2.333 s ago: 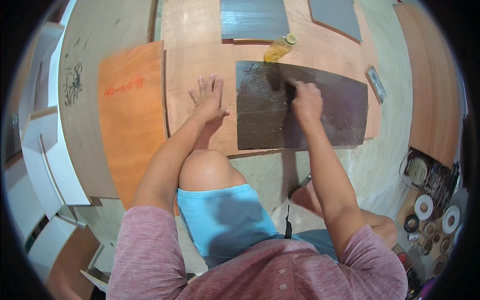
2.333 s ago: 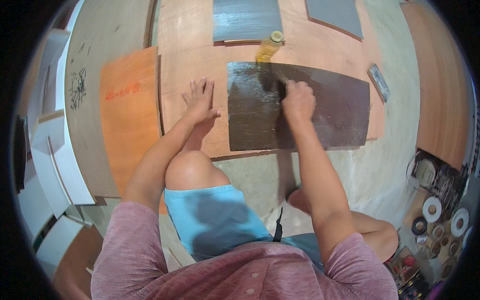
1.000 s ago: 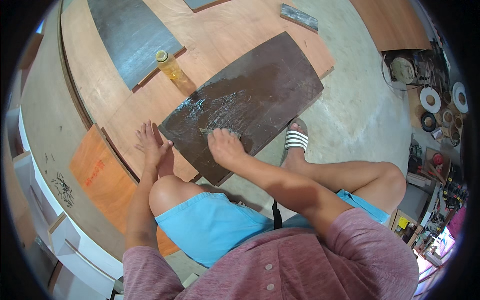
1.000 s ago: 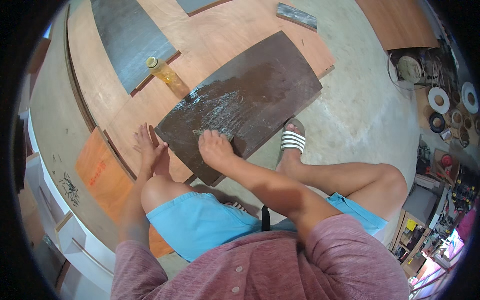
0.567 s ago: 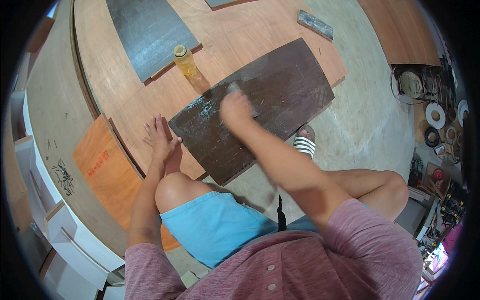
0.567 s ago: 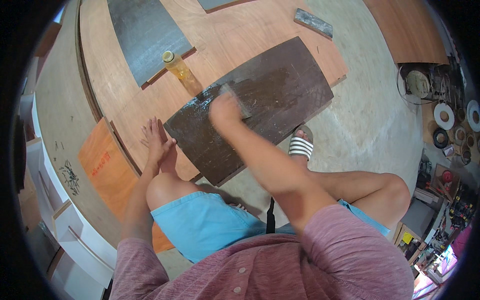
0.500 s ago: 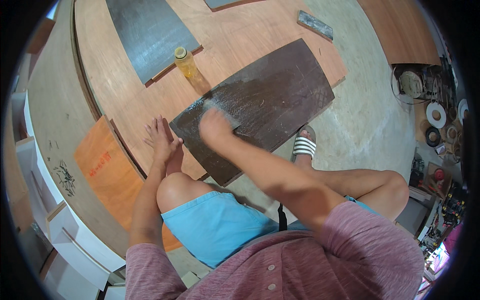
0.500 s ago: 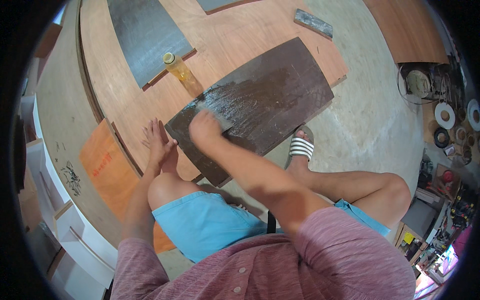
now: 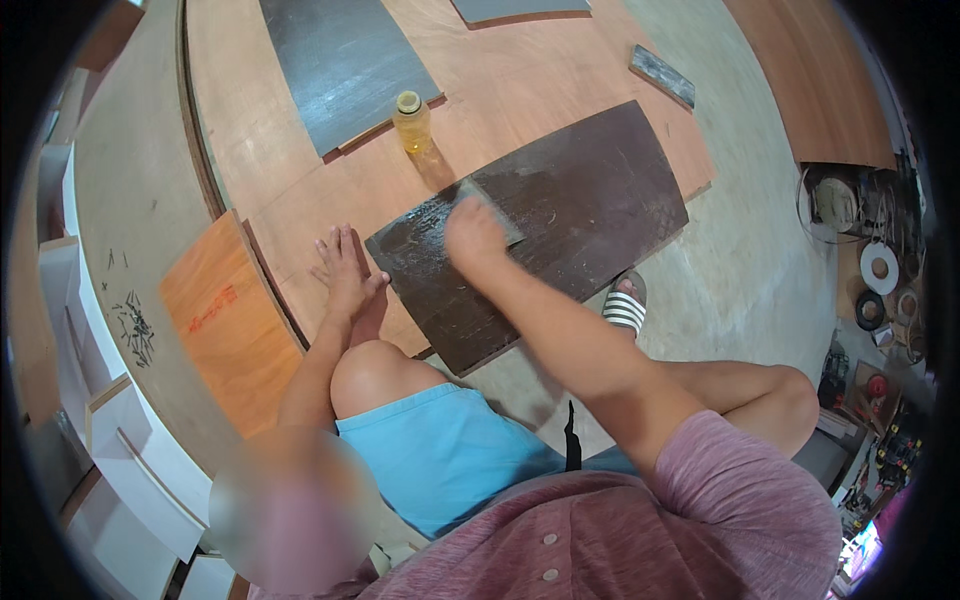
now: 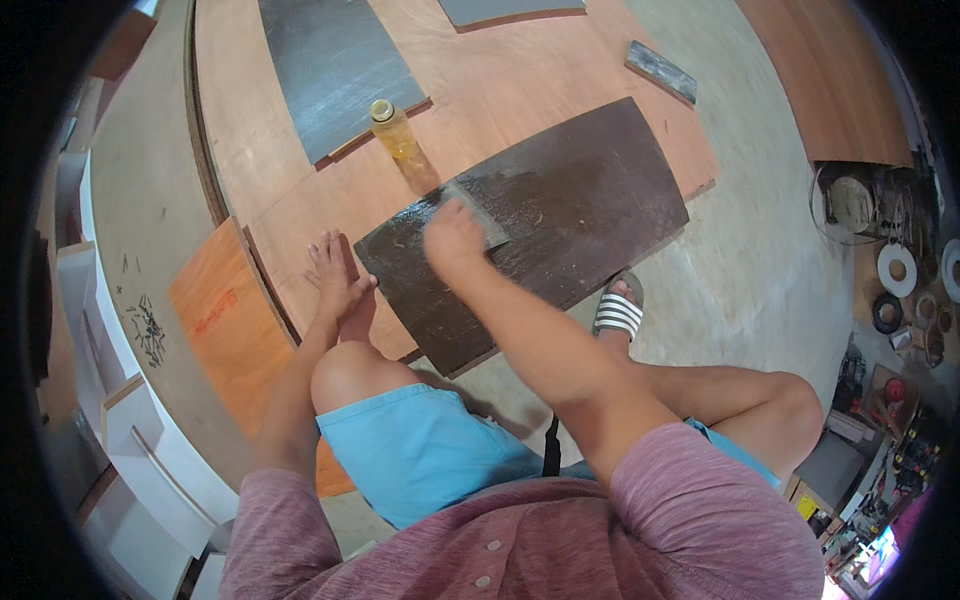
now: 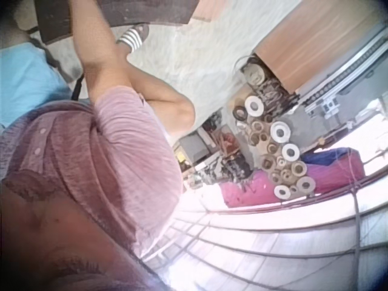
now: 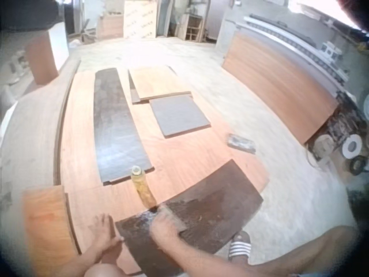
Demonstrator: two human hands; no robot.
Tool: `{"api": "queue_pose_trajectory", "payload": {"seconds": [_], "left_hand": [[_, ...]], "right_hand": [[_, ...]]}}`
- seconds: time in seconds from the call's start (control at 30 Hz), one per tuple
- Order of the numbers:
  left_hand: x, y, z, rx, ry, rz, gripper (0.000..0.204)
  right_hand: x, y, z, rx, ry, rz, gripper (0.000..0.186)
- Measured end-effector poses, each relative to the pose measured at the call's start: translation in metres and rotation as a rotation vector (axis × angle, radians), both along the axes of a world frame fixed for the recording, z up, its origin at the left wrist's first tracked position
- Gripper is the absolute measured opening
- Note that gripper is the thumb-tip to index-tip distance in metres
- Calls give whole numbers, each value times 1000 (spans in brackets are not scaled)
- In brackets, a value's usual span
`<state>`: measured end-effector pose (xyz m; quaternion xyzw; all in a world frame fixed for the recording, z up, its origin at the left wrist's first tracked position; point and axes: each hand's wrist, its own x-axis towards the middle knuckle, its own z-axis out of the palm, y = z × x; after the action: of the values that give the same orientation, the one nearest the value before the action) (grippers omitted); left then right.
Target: The person pours a yellow liquid from a bottle onto dark rectangular wood pieces and spreads it evenly using a small metal scraper. They handle multiple pieces one at a time, applying the finish to the surface and edges.
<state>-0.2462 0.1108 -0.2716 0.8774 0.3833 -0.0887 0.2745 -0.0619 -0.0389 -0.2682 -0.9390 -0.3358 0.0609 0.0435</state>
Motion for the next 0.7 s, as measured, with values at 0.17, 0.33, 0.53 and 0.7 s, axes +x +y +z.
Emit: {"api": "queue_pose_trajectory", "payload": {"seconds": [0.17, 0.33, 0.53, 0.7], "left_hand": [[-10, 2, -3, -14, 0, 27, 122], [-13, 2, -3, -1, -22, 14, 121], [2, 2, 5, -24, 71, -4, 122], [-13, 5, -6, 2, -2, 17, 123]], "right_hand": [[-58, 20, 57, -51, 185, 432, 21], [35, 1, 57, -58, -69, 146, 17], [-41, -1, 14, -11, -198, 359, 16], [-50, -4, 40, 14, -71, 391, 20]]}}
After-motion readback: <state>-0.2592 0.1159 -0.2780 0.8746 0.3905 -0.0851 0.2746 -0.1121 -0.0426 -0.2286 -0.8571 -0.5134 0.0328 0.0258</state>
